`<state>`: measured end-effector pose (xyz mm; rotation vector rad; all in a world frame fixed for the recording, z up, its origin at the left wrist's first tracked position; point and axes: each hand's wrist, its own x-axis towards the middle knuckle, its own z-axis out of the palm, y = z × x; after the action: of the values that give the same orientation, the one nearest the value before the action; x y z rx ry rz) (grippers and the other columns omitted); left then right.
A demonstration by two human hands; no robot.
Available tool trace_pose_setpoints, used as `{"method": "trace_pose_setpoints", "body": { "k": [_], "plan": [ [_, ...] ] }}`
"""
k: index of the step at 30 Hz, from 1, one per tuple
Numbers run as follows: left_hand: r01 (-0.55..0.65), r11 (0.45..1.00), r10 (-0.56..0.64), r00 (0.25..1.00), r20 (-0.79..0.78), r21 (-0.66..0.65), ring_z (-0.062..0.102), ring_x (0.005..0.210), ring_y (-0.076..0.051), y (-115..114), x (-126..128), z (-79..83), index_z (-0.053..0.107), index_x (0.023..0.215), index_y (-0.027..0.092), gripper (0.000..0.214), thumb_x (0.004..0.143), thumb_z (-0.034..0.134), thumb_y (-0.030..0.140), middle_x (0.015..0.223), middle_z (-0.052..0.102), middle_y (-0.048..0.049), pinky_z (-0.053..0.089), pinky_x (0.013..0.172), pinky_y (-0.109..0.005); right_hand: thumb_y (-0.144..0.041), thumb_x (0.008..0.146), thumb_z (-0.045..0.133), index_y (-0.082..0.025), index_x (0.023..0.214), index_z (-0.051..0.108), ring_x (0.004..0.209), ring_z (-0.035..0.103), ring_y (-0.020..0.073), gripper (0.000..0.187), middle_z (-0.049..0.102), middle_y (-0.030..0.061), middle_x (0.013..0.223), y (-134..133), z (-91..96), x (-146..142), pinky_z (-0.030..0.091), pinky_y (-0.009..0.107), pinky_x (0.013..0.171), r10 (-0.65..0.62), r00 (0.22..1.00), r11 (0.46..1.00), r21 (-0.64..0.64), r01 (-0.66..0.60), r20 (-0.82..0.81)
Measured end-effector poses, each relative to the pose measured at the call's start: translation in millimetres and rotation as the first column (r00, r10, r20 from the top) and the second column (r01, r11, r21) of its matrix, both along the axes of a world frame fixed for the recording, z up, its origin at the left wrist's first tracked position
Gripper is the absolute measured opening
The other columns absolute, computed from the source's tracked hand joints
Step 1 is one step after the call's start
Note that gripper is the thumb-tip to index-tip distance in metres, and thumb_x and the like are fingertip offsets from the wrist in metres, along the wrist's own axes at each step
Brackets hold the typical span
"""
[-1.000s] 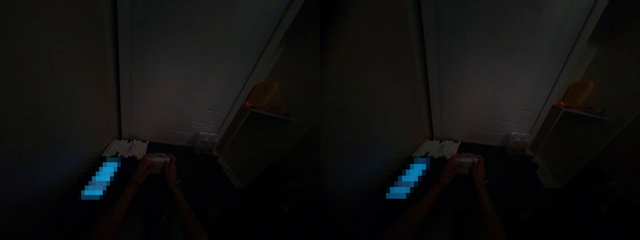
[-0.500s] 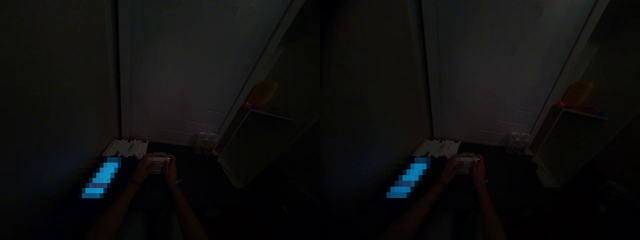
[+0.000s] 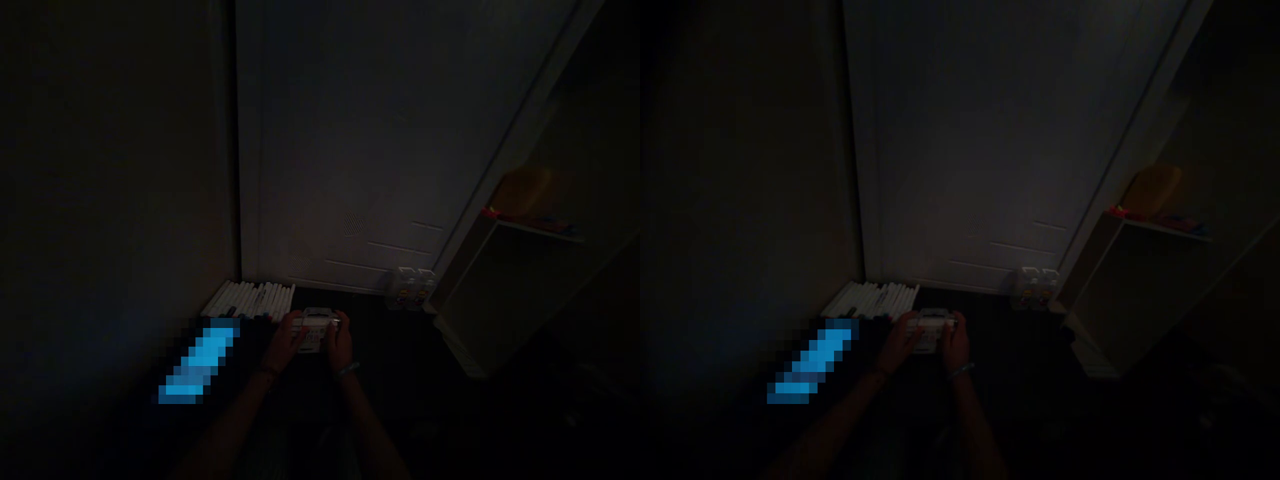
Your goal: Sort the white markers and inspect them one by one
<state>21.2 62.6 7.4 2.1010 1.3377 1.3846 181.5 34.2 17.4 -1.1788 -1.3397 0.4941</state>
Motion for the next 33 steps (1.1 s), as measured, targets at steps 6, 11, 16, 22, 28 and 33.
{"method": "trace_pose_setpoints", "body": {
  "k": [6,11,16,22,28,33],
  "plan": [
    [-0.022,0.999,0.023,0.999,0.034,-0.032,0.043,0.114,-0.020,0,3,-0.8,0.032,0.123,0.019,0.044,0.084,0.038,0.037,0.123,0.044,-0.0090,0.034,0.097,-0.036,-0.048,0.083,0.033,-0.020,0.116,0.047,0.089,0.057,0.0167,0.045,0.061,0.0045,0.101,8,-3.1,5,0.044,0.027,0.076,0.115,0.958,0.985,-0.097,-0.145,-0.263],
    [-0.006,0.998,0.008,0.999,0.031,-0.070,0.047,0.110,-0.019,1,1,-3.7,0.030,0.124,0.017,0.042,0.086,0.032,0.035,0.120,0.048,-0.0104,0.037,0.094,-0.035,-0.054,0.079,0.036,-0.018,0.096,0.060,0.084,0.058,0.0177,0.047,0.064,0.0045,0.092,17,-11.6,9,0.045,0.026,0.073,0.119,0.933,0.966,-0.179,-0.189,-0.340],
    [0.041,0.992,-0.037,0.999,0.040,-0.118,0.054,0.100,-0.019,-5,0,1.8,0.032,0.122,0.017,0.041,0.085,0.032,0.035,0.111,0.054,-0.0097,0.043,0.086,-0.035,-0.054,0.077,0.039,-0.016,0.094,0.059,0.079,0.058,0.0164,0.046,0.065,0.0045,0.089,18,-13.3,10,0.044,0.025,0.070,0.091,0.921,0.972,-0.165,-0.164,-0.380],
    [0.073,0.987,-0.070,0.997,0.027,-0.140,0.055,0.100,-0.019,-8,1,8.0,0.031,0.123,0.016,0.042,0.085,0.031,0.036,0.111,0.055,-0.0099,0.043,0.086,-0.034,-0.053,0.077,0.040,-0.018,0.098,0.059,0.086,0.057,0.0169,0.045,0.065,0.0036,0.091,13,-5.9,12,0.044,0.025,0.073,0.040,0.937,0.979,-0.173,-0.106,-0.347],
    [0.068,0.987,-0.066,0.998,0.015,-0.149,0.053,0.102,-0.021,-7,-1,8.1,0.031,0.125,0.018,0.042,0.086,0.029,0.035,0.113,0.054,-0.0099,0.040,0.088,-0.037,-0.051,0.080,0.037,-0.018,0.100,0.057,0.085,0.058,0.0170,0.044,0.063,0.0045,0.092,17,-15.3,13,0.045,0.027,0.074,0.030,0.953,0.984,-0.160,-0.081,-0.302],
    [0.056,0.982,-0.051,0.998,0.032,-0.180,0.055,0.099,-0.020,-7,0,9.3,0.033,0.123,0.019,0.042,0.086,0.026,0.036,0.109,0.057,-0.0090,0.041,0.086,-0.036,-0.052,0.080,0.037,-0.017,0.101,0.057,0.085,0.058,0.0174,0.046,0.064,0.0057,0.093,21,-20.8,15,0.046,0.027,0.073,0.052,0.947,0.979,-0.172,-0.111,-0.317]
  ]
}}
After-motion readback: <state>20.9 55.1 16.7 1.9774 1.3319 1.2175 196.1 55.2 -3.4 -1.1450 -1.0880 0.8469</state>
